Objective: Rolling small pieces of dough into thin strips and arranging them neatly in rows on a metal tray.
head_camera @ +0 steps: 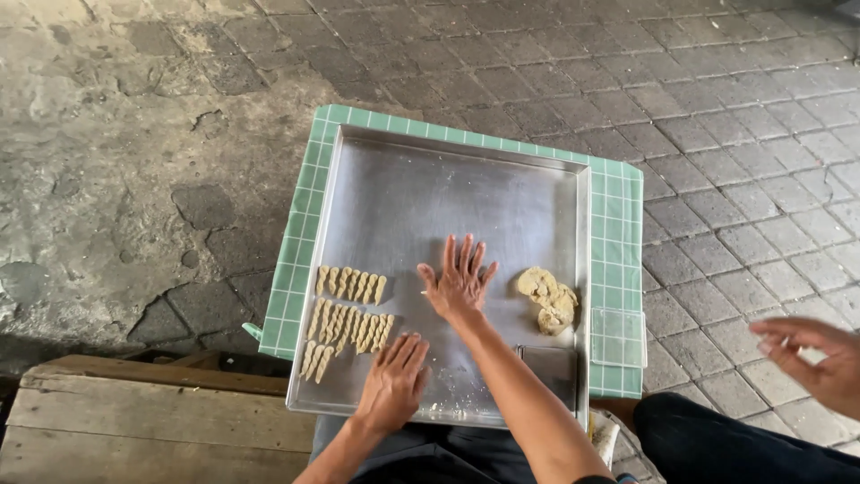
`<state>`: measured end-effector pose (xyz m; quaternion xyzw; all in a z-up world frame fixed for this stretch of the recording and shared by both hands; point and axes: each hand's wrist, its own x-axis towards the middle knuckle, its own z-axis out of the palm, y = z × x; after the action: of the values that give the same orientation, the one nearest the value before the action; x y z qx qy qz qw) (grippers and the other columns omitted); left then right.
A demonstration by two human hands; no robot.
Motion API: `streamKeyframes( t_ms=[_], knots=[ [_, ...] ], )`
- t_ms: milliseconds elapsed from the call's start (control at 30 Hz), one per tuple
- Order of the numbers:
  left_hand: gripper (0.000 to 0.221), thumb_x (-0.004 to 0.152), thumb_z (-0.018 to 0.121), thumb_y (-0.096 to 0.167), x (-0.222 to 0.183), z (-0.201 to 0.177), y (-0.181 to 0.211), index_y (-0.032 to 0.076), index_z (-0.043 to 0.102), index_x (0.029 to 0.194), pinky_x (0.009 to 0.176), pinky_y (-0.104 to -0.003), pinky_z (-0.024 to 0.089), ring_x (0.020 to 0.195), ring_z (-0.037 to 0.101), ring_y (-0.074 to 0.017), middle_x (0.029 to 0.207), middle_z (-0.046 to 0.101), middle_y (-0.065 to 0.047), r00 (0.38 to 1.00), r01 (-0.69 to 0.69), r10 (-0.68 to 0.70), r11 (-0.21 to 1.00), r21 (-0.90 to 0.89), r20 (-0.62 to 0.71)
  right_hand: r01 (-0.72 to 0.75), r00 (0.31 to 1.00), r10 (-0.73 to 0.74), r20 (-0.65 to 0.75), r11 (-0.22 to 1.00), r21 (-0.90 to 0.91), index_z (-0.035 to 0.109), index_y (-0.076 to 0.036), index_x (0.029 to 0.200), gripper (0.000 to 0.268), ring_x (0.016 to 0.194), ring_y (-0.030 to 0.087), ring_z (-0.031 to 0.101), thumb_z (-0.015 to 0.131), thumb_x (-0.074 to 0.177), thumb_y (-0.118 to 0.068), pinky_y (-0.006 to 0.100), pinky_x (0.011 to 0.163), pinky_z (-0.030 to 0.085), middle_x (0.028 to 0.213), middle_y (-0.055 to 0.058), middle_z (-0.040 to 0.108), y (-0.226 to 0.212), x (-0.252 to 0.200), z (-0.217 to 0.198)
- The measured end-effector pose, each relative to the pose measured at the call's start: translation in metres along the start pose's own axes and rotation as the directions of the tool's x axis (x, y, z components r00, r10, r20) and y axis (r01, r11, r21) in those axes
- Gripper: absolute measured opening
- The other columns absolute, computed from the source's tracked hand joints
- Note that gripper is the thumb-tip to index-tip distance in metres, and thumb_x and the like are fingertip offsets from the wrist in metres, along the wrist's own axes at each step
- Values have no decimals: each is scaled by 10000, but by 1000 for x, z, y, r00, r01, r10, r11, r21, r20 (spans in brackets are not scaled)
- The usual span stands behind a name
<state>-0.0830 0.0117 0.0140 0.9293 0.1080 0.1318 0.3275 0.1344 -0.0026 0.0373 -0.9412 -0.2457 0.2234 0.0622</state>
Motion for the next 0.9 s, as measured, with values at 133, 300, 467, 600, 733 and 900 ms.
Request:
streamKeyframes(
  t_ms=[133, 300, 467, 600, 733, 900],
  knots=[
    [423, 970, 638, 163, -31, 14, -1, 0, 605, 1358, 1057, -572, 449, 1361, 518, -406, 1422, 593, -231, 999, -21, 21, 1000, -14, 27, -24, 1000, 24, -11, 999, 42, -80, -208, 1627, 975, 1548, 371, -198, 35, 853, -789, 645, 1181, -154, 1694, 120, -190, -2, 25, -7],
    [385, 997, 598, 253, -39, 18, -6, 58, 635, 1328, 1013, -553, 450, 1340, 540, -360, 1421, 603, -161, 999, -41, 41, 999, 15, -4, 177, 960, -206, -188, 971, -160, -30, -219, 1613, 957, 1538, 370, -103, 15, 875, -827, 675, 1192, -72, 1694, 112, -118, 24, -26, 65],
    [396, 996, 620, 261, -32, 15, -3, 38, 614, 1323, 1007, -514, 463, 1315, 551, -365, 1371, 610, -179, 996, -67, 67, 998, 10, -63, 229, 937, -261, -233, 961, -157, -33, -150, 1631, 988, 1549, 401, -61, 77, 903, -809, 680, 1179, -23, 1699, 174, -65, 50, -72, 77],
    [390, 968, 654, 192, -7, 6, 1, 32, 614, 1322, 986, -533, 489, 1265, 578, -377, 1379, 601, -187, 993, -83, 86, 996, 37, -85, 307, 882, -265, -389, 950, 50, 232, -139, 1611, 764, 1558, 408, 107, 221, 1021, -624, 669, 1199, 105, 1691, 171, 138, 88, -77, 56],
    [324, 1012, 592, 200, 28, 12, -3, 80, 661, 1305, 953, -461, 496, 1257, 584, -330, 1336, 609, -162, 986, -137, 154, 965, 225, -61, 375, 836, -369, -407, 925, -68, 556, -184, 1454, 531, 1435, 379, 425, 571, 994, -450, 628, 1090, 370, 1572, 126, 453, 114, -83, 88],
    [279, 1008, 524, 137, 56, 18, -4, 65, 642, 1250, 989, -481, 400, 1266, 505, -329, 1315, 549, -165, 972, -155, 60, 892, 424, 228, 399, 693, -447, -566, 891, -215, 738, -255, 1131, 283, 1359, 303, 532, 731, 863, -347, 493, 1061, 430, 1425, 18, 615, 125, -84, 105]
  ],
)
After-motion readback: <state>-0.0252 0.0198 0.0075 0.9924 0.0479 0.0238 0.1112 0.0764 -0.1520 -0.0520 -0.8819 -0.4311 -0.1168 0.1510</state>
